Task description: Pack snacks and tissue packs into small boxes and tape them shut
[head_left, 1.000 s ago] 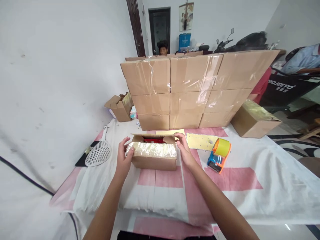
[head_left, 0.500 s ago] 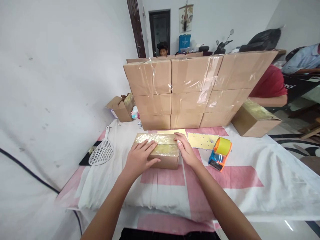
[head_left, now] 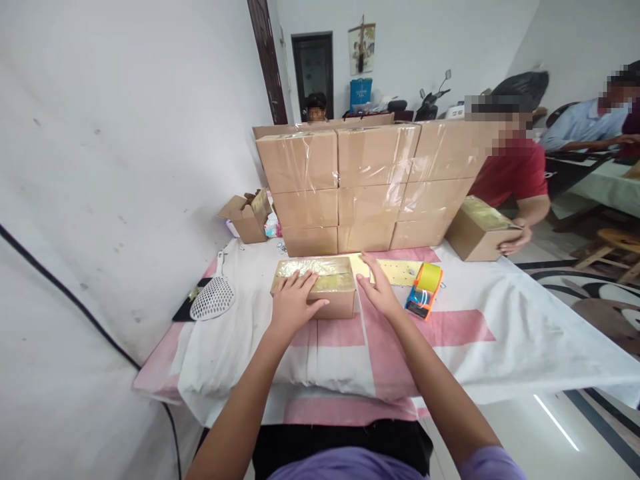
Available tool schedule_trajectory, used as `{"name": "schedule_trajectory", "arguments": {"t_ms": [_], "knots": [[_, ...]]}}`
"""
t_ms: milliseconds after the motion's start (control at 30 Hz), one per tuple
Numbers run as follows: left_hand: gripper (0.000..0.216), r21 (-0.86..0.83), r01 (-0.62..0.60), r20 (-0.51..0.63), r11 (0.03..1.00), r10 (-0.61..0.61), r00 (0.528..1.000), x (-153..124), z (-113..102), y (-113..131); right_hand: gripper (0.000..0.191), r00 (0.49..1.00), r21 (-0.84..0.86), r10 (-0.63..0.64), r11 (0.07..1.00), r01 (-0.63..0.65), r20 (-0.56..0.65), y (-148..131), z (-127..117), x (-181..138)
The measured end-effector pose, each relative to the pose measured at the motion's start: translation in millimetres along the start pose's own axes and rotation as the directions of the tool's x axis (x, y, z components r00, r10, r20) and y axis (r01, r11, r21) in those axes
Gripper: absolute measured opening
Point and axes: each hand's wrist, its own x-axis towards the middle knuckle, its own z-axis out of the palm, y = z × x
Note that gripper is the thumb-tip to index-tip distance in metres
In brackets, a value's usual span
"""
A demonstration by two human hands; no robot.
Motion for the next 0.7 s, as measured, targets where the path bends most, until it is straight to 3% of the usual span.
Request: {"name": "schedule_trajectory", "arguments": {"t_ms": [100,200,267,333,400,533,700], "knots": [[0.068,-0.006,0.009,-0.017,1.0,-0.009,1.0,-2,1,-1,0.045,0.94,-0.152,0.034,0.984,-0.09,-0.339,3,-47,-17],[0.064,-0.006,0.017,-0.006,1.0,-0.017,1.0,0,3,0,0.05,0.772,-0.148,0.166,0.936,-0.318,-0.614,32,-96,-35],[0.061,-0.005,0.017,-0.007,1.0,-0.017,1.0,2,3,0,0.059,0.648,0.032,0.372,0.881,-0.472,-0.665,58,-117,-44],[0.061,-0.002,0.018,-0.021,1.0,-0.018,1.0,2,4,1,0.063,0.567,0.259,0.588,0.79,-0.556,-0.577,81,-125,-50],[0.06,0.003,0.015,-0.04,1.0,-0.015,0.999,2,6,2,0.058,0.591,0.391,0.684,0.729,-0.562,-0.428,95,-124,-54],[0.066,0.005,-0.001,-0.068,1.0,0.001,0.998,-1,9,3,0.054,0.754,0.338,0.628,0.764,-0.55,-0.193,96,-114,-58],[0.074,-0.008,0.007,-0.094,1.0,-0.008,0.996,0,9,-2,0.052,0.848,0.161,0.5,0.864,-0.477,-0.174,76,-101,-63]]}}
